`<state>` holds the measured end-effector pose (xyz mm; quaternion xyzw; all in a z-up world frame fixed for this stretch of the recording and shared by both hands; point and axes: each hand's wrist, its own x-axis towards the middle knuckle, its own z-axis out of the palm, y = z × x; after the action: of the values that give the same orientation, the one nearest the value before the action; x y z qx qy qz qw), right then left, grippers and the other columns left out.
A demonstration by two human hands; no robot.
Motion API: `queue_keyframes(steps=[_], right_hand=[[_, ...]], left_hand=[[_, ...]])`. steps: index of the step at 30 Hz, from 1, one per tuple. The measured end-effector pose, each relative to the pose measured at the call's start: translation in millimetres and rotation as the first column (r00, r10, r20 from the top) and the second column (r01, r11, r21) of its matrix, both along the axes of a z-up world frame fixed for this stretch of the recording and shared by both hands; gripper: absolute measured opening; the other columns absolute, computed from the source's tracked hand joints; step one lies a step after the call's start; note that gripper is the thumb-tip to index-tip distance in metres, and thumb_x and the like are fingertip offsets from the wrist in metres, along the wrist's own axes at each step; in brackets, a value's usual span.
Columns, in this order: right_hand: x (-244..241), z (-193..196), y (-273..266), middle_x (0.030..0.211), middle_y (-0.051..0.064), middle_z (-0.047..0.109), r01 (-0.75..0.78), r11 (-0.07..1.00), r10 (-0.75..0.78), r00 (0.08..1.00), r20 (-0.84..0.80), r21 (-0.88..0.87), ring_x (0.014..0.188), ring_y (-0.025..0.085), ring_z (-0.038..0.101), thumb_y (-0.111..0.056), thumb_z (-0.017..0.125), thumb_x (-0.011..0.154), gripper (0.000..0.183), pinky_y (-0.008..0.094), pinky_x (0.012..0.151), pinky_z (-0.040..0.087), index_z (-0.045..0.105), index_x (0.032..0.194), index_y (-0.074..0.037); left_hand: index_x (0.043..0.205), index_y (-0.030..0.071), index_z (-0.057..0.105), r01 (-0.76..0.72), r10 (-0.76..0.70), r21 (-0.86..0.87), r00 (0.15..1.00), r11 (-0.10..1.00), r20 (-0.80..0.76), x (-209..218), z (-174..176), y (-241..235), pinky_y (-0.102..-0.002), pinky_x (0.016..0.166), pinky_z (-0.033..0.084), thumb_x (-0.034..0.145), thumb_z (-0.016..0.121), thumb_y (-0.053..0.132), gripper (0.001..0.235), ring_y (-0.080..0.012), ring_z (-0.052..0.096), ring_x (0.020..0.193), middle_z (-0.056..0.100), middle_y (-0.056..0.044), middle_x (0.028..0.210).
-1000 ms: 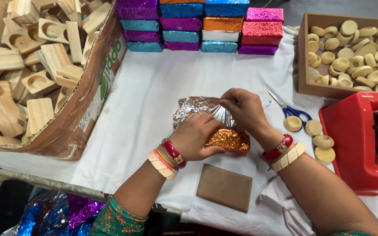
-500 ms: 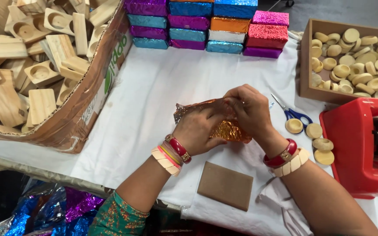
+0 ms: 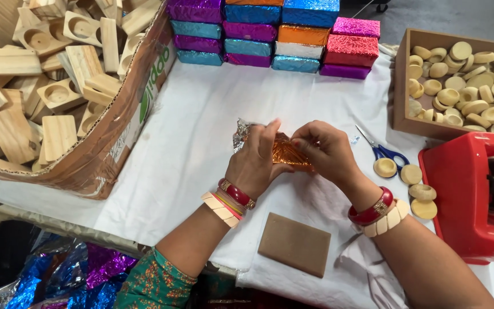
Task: The person wraps a small rectangular box with orange metallic foil, folding the edges and corners neatly. They use a tape dispenser to apply clear tape to secure the foil, then place the finished box with other wrapped boxes on the table.
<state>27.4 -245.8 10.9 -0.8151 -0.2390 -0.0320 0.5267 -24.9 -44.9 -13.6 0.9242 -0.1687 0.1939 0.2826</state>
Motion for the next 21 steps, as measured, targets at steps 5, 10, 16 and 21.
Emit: queue_keyframes(steps=[5,10,16,21], right_hand=[[0.1,15.9,-5.9,0.086,0.002,0.070,-0.099,0.973,0.176,0.904,0.391,-0.209,0.084,0.022,0.060,-0.008,0.077,0.084,0.006,0.035,0.076,0.051,0.073,0.088,-0.008],[3.7,16.7,-10.9,0.084,0.000,0.067,-0.171,0.908,0.354,0.802,0.482,-0.382,0.083,0.022,0.060,-0.010,0.079,0.080,0.009,0.038,0.078,0.049,0.078,0.088,-0.015],[1.5,10.7,-11.0,0.085,0.002,0.067,-0.170,0.876,0.379,0.822,0.425,-0.452,0.081,0.023,0.061,-0.009,0.076,0.078,0.015,0.036,0.075,0.051,0.080,0.085,-0.022],[-9.8,27.8,-4.8,0.082,0.003,0.066,-0.161,0.820,0.394,0.856,0.336,-0.549,0.081,0.025,0.062,-0.011,0.077,0.079,0.010,0.039,0.074,0.051,0.077,0.088,-0.016]], left_hand=[[0.152,0.006,0.038,-0.028,0.028,-0.019,0.999,0.999,-0.040,-0.9,19.8,-1.2,-0.040,0.072,0.060,0.067,0.095,0.041,0.108,-0.0296,0.063,0.099,0.045,-0.016,0.121],[0.107,0.002,0.056,-0.032,0.035,-0.107,0.999,0.994,0.031,1.9,12.7,1.7,-0.042,0.091,0.058,0.058,0.099,0.040,0.076,-0.0356,0.056,0.117,0.039,-0.020,0.135],[0.097,-0.002,0.057,0.008,-0.007,-0.003,0.992,1.000,0.124,3.8,14.2,6.5,-0.043,0.088,0.055,0.055,0.098,0.040,0.072,-0.0382,0.057,0.111,0.050,-0.020,0.124],[0.100,0.002,0.057,-0.034,0.035,0.004,0.997,0.999,-0.066,1.4,15.2,3.9,-0.043,0.079,0.056,0.063,0.095,0.043,0.068,-0.0327,0.061,0.098,0.054,-0.014,0.106]])
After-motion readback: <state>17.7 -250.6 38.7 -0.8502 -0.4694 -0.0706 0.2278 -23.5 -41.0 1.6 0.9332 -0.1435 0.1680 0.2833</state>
